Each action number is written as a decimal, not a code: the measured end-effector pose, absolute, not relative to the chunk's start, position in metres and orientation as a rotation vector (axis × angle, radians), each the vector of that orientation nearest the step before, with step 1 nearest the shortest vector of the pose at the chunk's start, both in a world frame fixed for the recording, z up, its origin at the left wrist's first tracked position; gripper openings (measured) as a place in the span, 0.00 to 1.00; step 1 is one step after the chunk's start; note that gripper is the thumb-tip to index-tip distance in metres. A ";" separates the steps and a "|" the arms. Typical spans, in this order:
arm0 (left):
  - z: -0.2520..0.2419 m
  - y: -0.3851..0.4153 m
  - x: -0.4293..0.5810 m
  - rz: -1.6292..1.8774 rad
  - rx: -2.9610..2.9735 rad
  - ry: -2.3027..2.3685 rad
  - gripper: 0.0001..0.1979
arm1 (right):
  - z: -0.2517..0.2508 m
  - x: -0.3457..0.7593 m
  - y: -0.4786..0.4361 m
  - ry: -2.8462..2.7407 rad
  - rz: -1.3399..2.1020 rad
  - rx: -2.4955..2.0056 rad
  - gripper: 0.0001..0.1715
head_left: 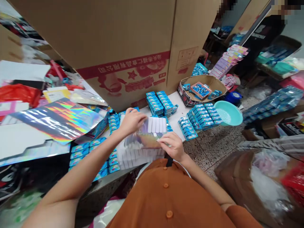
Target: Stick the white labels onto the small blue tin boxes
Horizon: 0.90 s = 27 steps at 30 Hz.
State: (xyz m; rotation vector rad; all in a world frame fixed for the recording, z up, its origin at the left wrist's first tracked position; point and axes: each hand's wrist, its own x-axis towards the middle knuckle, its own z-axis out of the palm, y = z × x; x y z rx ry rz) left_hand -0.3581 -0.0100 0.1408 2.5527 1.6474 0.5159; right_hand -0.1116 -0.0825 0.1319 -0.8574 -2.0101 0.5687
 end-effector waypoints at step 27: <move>-0.062 0.013 -0.042 0.918 0.281 1.198 0.19 | -0.033 0.089 0.025 -0.944 1.041 -1.818 0.18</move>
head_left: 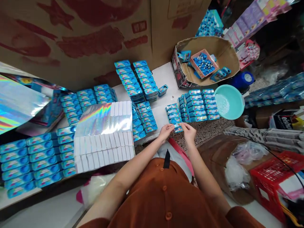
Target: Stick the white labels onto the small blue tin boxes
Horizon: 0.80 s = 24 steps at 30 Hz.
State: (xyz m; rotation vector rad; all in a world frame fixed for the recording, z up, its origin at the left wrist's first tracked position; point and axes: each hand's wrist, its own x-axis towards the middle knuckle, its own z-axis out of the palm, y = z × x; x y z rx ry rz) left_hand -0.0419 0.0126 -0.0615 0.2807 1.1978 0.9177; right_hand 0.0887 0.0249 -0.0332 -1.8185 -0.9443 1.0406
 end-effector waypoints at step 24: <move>-0.122 0.043 -0.024 1.071 0.337 1.546 0.01 | -0.124 0.095 0.047 -1.131 0.706 -2.092 0.15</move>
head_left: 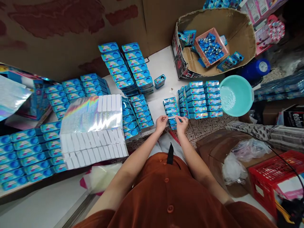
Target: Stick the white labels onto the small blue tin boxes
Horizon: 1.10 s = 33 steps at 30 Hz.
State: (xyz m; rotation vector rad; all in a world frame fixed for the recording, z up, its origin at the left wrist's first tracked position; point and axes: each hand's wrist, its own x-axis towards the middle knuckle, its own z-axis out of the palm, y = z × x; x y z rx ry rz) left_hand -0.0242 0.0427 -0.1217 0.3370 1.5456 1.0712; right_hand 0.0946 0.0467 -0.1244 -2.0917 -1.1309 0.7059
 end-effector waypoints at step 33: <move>-0.128 0.050 -0.018 0.950 0.371 1.737 0.02 | -0.131 0.088 0.058 -1.025 0.730 -2.217 0.16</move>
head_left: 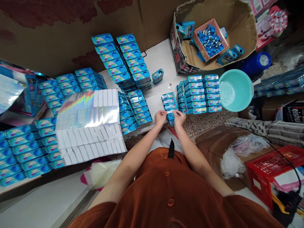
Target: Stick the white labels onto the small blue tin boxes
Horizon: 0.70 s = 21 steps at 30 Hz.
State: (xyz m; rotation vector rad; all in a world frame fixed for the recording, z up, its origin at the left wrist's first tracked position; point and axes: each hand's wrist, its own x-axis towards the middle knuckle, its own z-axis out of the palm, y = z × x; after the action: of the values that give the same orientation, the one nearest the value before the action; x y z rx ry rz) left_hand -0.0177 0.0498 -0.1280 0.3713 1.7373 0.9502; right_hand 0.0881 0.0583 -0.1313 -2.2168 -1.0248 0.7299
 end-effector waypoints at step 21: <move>-0.123 0.048 -0.021 0.889 0.533 1.828 0.02 | -0.130 0.078 0.060 -0.778 0.673 -2.374 0.24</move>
State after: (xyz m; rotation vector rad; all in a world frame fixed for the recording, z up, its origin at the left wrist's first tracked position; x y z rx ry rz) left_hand -0.0206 0.0482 -0.1227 0.5331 1.8281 0.8892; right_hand 0.0780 0.0598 -0.1305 -2.3736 -0.7777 0.6732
